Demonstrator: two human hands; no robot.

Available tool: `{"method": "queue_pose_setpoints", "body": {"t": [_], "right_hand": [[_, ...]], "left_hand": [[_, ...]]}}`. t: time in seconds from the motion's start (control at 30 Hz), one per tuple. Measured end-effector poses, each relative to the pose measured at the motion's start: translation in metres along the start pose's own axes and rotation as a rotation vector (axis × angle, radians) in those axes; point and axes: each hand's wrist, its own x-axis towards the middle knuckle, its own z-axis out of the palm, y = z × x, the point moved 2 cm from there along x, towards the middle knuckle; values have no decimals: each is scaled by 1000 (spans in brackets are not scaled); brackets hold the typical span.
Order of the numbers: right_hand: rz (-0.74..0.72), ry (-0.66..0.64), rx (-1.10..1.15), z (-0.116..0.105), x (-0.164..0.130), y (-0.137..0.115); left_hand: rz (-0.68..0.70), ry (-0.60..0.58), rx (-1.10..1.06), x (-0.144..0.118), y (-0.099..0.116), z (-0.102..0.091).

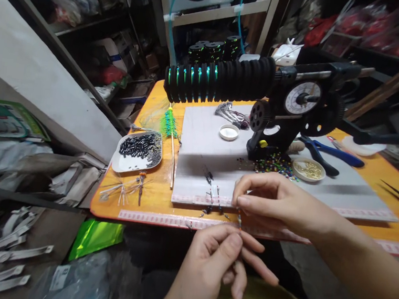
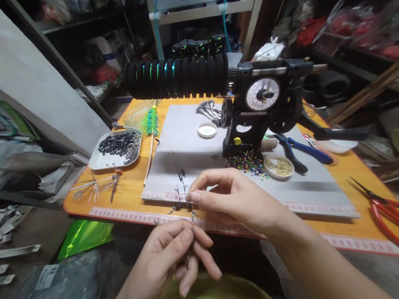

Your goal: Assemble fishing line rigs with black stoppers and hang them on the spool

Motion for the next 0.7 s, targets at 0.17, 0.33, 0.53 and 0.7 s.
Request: {"method": "queue_pose_setpoints", "body": {"t": [0.17,0.33,0.53,0.7], "right_hand": [[1,33,81,8,5,-3],[-72,83,71,12,9,-5],[-70,72,100,17,9,0],[-65,0,44,18,5,10]], "left_hand": [[2,-31,-93,-7,-9,-4],[-10,-44,-156,-18,-9,-6],[-7,-47,-214,-28,-11,-11],[-6,-45,-301,-35,-8,-14]]}}
